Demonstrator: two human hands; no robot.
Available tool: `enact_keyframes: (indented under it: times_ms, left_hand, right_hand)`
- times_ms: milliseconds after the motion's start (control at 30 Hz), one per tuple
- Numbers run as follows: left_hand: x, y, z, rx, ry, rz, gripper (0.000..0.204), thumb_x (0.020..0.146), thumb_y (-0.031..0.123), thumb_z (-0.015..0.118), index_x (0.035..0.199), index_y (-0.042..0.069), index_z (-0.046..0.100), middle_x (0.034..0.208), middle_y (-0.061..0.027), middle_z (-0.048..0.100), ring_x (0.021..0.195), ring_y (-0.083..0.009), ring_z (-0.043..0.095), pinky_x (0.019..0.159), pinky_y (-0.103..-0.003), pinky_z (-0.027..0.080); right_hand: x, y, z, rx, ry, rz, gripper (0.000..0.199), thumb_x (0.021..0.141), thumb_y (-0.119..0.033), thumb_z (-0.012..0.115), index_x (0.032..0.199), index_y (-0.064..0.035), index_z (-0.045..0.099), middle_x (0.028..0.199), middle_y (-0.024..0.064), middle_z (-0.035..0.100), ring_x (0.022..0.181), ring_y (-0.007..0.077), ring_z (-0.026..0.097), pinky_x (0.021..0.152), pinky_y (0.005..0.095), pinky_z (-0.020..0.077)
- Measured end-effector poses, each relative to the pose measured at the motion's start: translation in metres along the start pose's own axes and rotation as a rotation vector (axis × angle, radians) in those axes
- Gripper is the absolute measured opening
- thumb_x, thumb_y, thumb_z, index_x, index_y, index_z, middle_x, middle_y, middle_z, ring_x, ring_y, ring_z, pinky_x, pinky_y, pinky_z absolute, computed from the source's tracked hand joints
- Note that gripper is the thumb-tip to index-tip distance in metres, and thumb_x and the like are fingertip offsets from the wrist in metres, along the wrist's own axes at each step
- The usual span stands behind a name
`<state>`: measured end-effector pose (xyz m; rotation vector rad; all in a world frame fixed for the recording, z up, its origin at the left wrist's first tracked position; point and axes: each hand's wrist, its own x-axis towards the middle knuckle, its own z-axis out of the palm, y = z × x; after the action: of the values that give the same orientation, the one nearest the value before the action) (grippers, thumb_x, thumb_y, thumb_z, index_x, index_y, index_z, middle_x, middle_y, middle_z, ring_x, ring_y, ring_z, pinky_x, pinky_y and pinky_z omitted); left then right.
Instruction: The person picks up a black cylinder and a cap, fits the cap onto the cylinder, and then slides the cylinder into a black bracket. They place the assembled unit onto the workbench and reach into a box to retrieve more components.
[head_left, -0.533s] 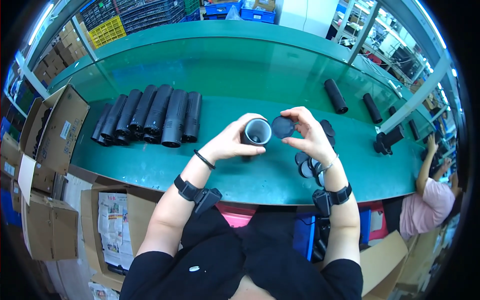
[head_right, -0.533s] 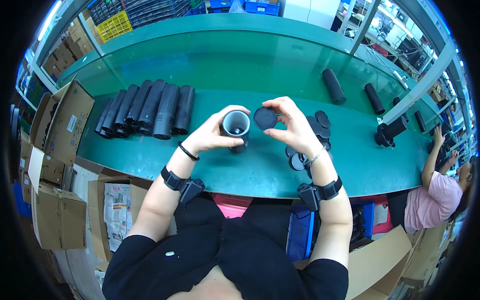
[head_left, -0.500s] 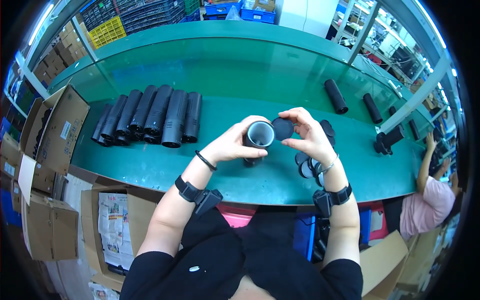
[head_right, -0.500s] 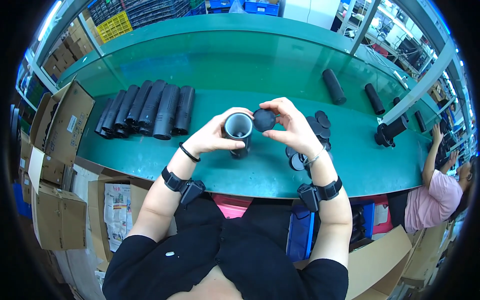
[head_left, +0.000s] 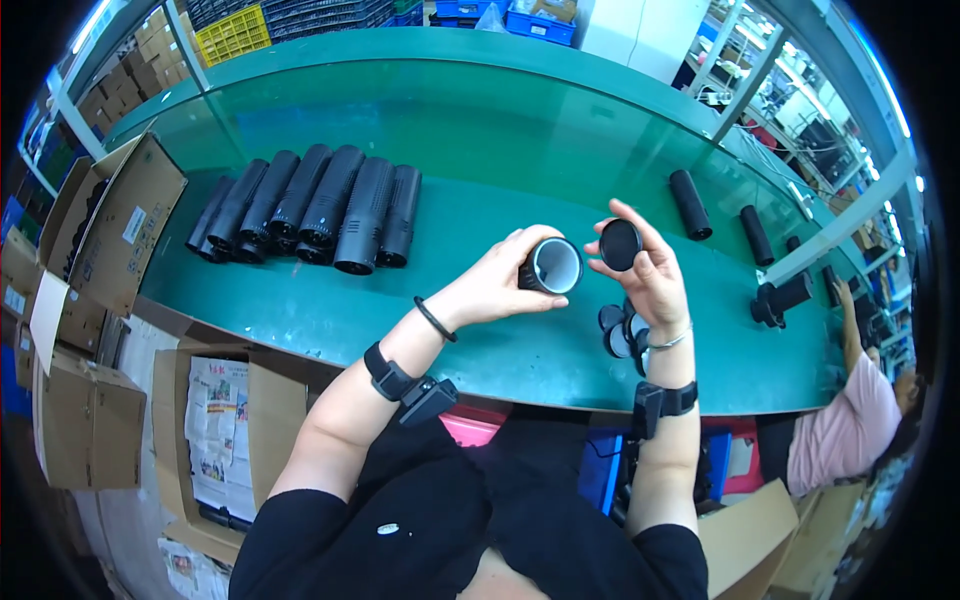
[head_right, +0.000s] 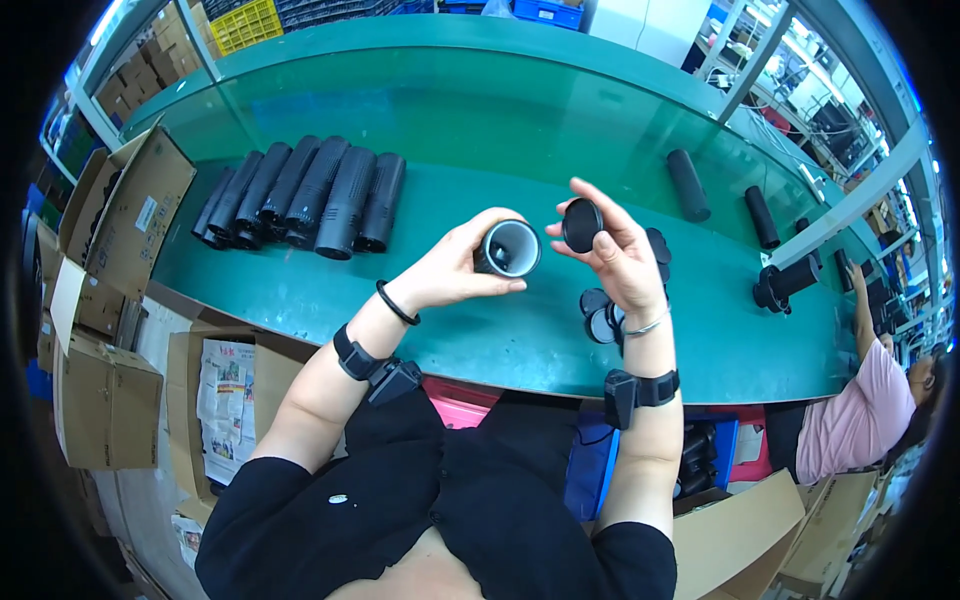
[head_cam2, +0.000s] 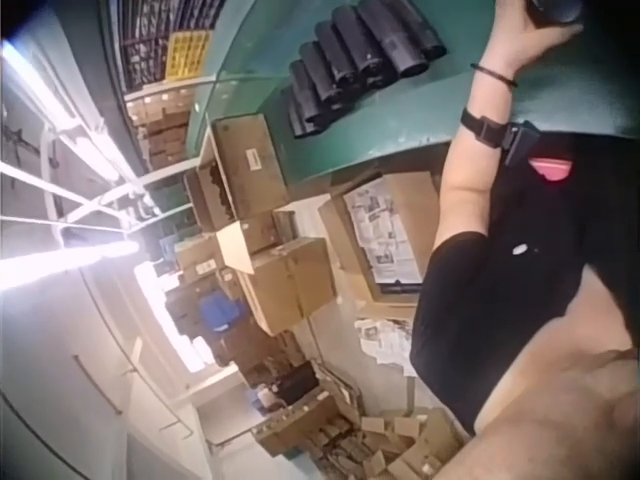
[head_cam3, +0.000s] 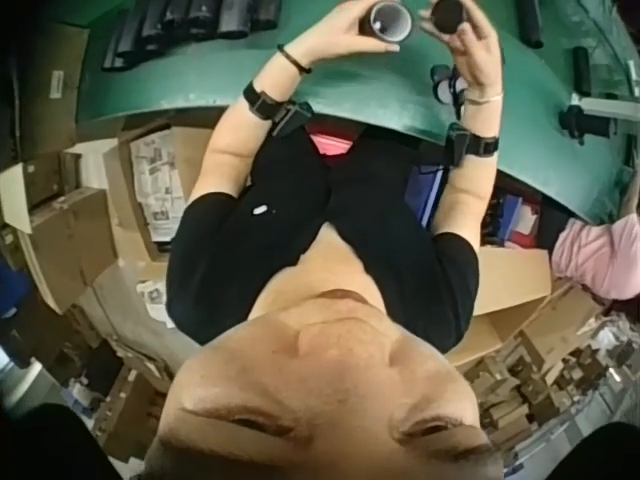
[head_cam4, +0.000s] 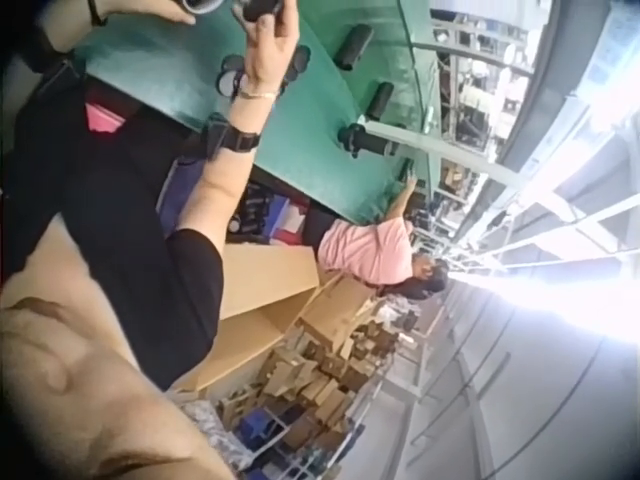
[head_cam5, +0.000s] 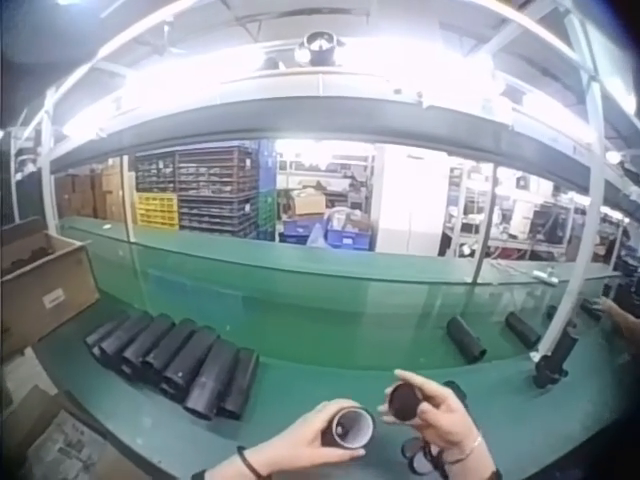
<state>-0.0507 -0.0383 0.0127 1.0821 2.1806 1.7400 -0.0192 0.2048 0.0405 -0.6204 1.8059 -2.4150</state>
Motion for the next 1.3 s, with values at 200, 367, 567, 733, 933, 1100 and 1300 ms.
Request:
enact_keyframes:
  times_ms: [200,367,567,733,933,1100,1300]
  left_hand:
    - [0.008,-0.010,0.000,0.066,0.150,0.100,0.065,0.069,0.019,0.087,0.124,0.005,0.056,0.116,-0.0081,0.057,0.110,-0.0206,0.057,0.095,-0.033,0.047]
    - [0.013,-0.012,-0.005,0.030,0.129,0.049,0.064,0.070,0.017,0.087,0.125,0.004,0.055,0.118,-0.0076,0.059,0.110,-0.0170,0.058,0.094,-0.031,0.047]
    - [0.004,-0.004,0.013,-0.024,0.057,0.085,0.066,0.071,0.025,0.081,0.126,0.006,0.050,0.117,-0.0162,0.056,0.114,-0.0336,0.054,0.099,-0.041,0.043]
    - [-0.002,-0.002,0.016,0.158,0.072,0.117,0.081,0.072,0.047,0.081,0.131,0.006,0.045,0.122,-0.0160,0.052,0.120,-0.0339,0.049,0.104,-0.044,0.035]
    - [0.000,-0.004,0.022,0.222,0.068,0.110,0.083,0.078,0.058,0.074,0.133,0.004,0.042,0.126,-0.0174,0.049,0.123,-0.0350,0.046,0.107,-0.044,0.034]
    - [-0.001,-0.006,0.024,0.232,0.084,0.112,0.077,0.084,0.059,0.066,0.132,0.004,0.042,0.126,-0.0178,0.048,0.123,-0.0348,0.046,0.106,-0.045,0.034]
    - [-0.002,-0.005,0.024,0.231,0.080,0.103,0.075,0.086,0.058,0.065,0.132,0.004,0.042,0.127,-0.0176,0.048,0.124,-0.0346,0.045,0.107,-0.045,0.033]
  right_hand:
    - [-0.004,-0.016,0.004,-0.359,-0.066,0.111,0.060,0.087,-0.018,0.071,0.140,-0.0020,0.048,0.131,0.0121,0.053,0.110,0.0228,0.062,0.090,0.0341,0.0549]
    - [-0.006,-0.032,0.024,-0.588,-0.025,0.008,0.056,0.084,-0.001,0.064,0.138,-0.0009,0.051,0.132,0.0099,0.050,0.105,0.0175,0.059,0.091,0.0299,0.0506]
    - [-0.008,-0.035,0.045,-1.100,-0.066,-0.235,0.058,0.071,-0.004,0.073,0.127,-0.0052,0.062,0.118,0.0121,0.057,0.102,0.0230,0.059,0.087,0.0305,0.0481]
    - [-0.009,-0.026,0.050,-1.164,-0.119,-0.270,0.056,0.072,-0.002,0.076,0.126,-0.0027,0.061,0.125,0.0165,0.060,0.115,0.0310,0.059,0.097,0.0365,0.0476]
    - [-0.012,-0.026,0.053,-1.200,-0.105,-0.245,0.055,0.071,0.004,0.072,0.125,-0.0024,0.062,0.126,0.0162,0.061,0.116,0.0319,0.059,0.098,0.0370,0.0475]
    - [-0.012,-0.027,0.056,-1.239,-0.104,-0.237,0.055,0.070,0.006,0.070,0.124,-0.0033,0.063,0.126,0.0154,0.061,0.116,0.0318,0.059,0.098,0.0369,0.0480]
    - [-0.011,-0.025,0.054,-1.224,-0.109,-0.250,0.056,0.069,0.008,0.069,0.123,-0.0033,0.064,0.126,0.0148,0.062,0.116,0.0317,0.059,0.097,0.0369,0.0484]
